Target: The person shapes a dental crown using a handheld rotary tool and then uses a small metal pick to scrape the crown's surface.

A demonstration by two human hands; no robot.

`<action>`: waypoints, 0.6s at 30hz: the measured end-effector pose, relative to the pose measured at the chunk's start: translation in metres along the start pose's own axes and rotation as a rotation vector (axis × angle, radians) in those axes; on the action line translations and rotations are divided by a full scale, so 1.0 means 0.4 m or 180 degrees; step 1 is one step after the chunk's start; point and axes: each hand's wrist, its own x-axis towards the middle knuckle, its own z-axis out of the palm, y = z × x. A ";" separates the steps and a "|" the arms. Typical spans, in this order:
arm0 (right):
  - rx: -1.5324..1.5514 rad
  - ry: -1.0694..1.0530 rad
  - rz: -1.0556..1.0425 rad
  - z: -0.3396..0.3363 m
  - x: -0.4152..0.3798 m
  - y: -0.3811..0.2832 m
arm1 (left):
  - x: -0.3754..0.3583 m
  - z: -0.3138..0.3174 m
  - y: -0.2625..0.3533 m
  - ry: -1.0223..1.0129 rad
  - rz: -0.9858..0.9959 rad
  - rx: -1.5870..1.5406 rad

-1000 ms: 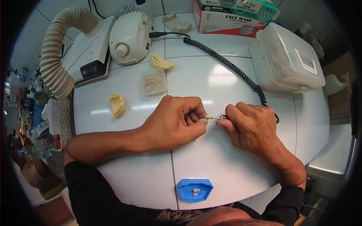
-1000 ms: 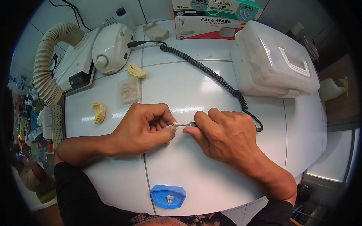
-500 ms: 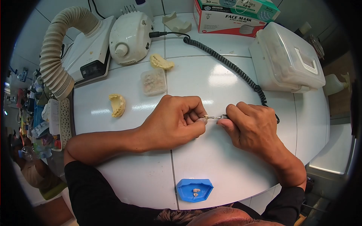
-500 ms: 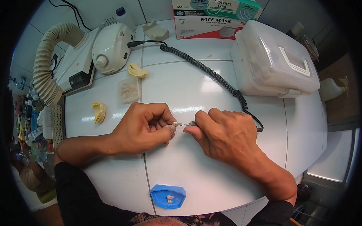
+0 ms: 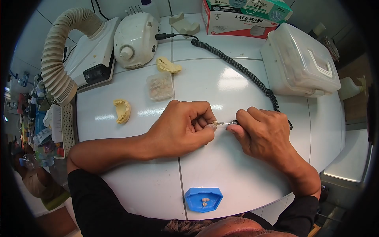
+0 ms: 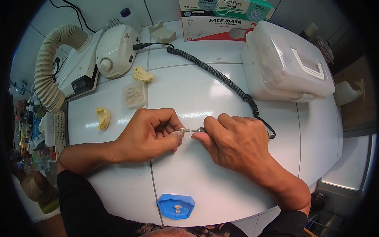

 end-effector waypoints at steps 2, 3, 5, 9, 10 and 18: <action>-0.0001 -0.0016 0.0010 -0.001 -0.001 0.002 | -0.001 0.000 0.000 0.0002 -0.0008 -0.0052; 0.0000 -0.0023 0.0012 -0.002 -0.001 0.003 | -0.002 0.000 0.001 0.0006 -0.0013 -0.0077; -0.0006 -0.0001 0.0006 -0.002 0.000 0.004 | -0.002 -0.002 0.004 0.0008 -0.0038 -0.0076; 0.0044 -0.0004 0.0022 -0.003 0.000 0.004 | -0.003 -0.005 0.012 -0.0030 -0.0057 -0.0115; 0.0038 -0.0005 0.0026 -0.004 0.000 0.005 | -0.003 -0.004 0.011 -0.0023 -0.0055 -0.0113; 0.0043 -0.0060 0.0040 -0.006 0.002 0.003 | -0.001 -0.003 0.007 0.0000 -0.0018 -0.0070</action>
